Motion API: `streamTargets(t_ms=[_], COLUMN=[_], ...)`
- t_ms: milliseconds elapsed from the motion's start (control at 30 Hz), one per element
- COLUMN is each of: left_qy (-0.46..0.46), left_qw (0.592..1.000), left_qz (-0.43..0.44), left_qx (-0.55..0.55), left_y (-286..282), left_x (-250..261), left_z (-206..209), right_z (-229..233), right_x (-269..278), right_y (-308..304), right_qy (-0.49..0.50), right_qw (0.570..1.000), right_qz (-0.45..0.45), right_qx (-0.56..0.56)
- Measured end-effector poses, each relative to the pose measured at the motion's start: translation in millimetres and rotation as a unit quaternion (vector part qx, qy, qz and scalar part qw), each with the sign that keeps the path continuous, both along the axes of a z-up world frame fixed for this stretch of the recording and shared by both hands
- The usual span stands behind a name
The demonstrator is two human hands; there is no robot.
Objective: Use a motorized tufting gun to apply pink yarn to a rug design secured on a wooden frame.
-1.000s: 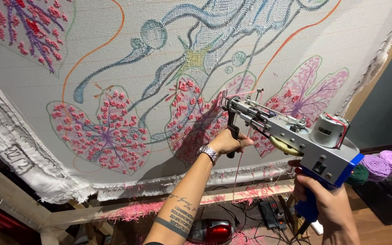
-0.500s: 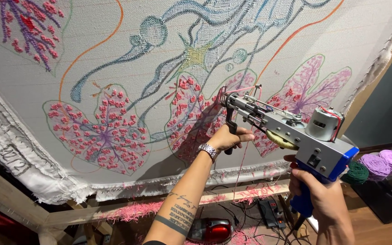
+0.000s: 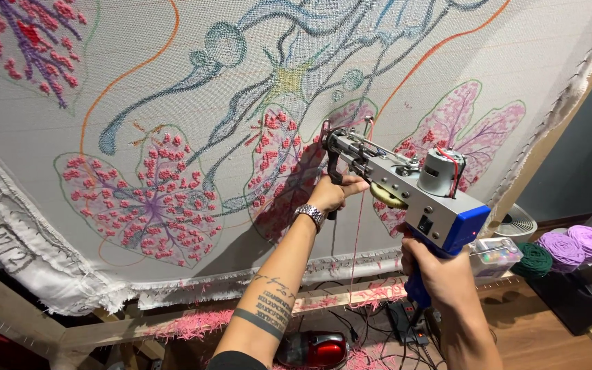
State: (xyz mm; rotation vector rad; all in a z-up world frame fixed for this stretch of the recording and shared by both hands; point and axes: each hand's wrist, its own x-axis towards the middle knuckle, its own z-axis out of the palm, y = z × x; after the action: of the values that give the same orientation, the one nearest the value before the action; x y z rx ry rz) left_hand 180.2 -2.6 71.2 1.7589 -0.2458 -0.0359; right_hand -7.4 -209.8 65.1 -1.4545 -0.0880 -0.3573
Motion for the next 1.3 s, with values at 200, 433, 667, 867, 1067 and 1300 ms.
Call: streamTargets(t_ms=[200,433,667,867,1067,1300], left_qy=[-0.029,-0.004,-0.028,-0.041,-0.010,-0.031], left_qw=[0.999,1.000,0.995,0.983,0.984,0.989], left_qz=[-0.001,-0.009,-0.094,-0.175,-0.179,-0.129], left_qx=[0.032,0.023,-0.018,-0.047,-0.023,0.059], left_y=[0.7,2.0,2.5,-9.6,-18.7,-29.4], left_x=[6.5,-8.6,-6.8,-20.5,-49.0,-57.8], left_z=[0.8,26.1,16.1,8.8,15.4,14.2], right_z=[6.7,6.7,18.0,15.6,10.6,-3.1], right_x=[-4.6,3.1,-11.5,-25.7,-43.8,-53.4], right_y=[7.2,2.1,-7.4,-37.1,-60.6,-81.2], right_qy=[-0.012,-0.012,-0.007,-0.014,0.023,0.021], right_qw=[0.999,1.000,0.997,0.995,0.997,0.994], right_qz=[-0.002,0.000,0.025,0.037,-0.003,0.007], right_qx=[0.036,0.029,0.072,0.088,0.071,0.110])
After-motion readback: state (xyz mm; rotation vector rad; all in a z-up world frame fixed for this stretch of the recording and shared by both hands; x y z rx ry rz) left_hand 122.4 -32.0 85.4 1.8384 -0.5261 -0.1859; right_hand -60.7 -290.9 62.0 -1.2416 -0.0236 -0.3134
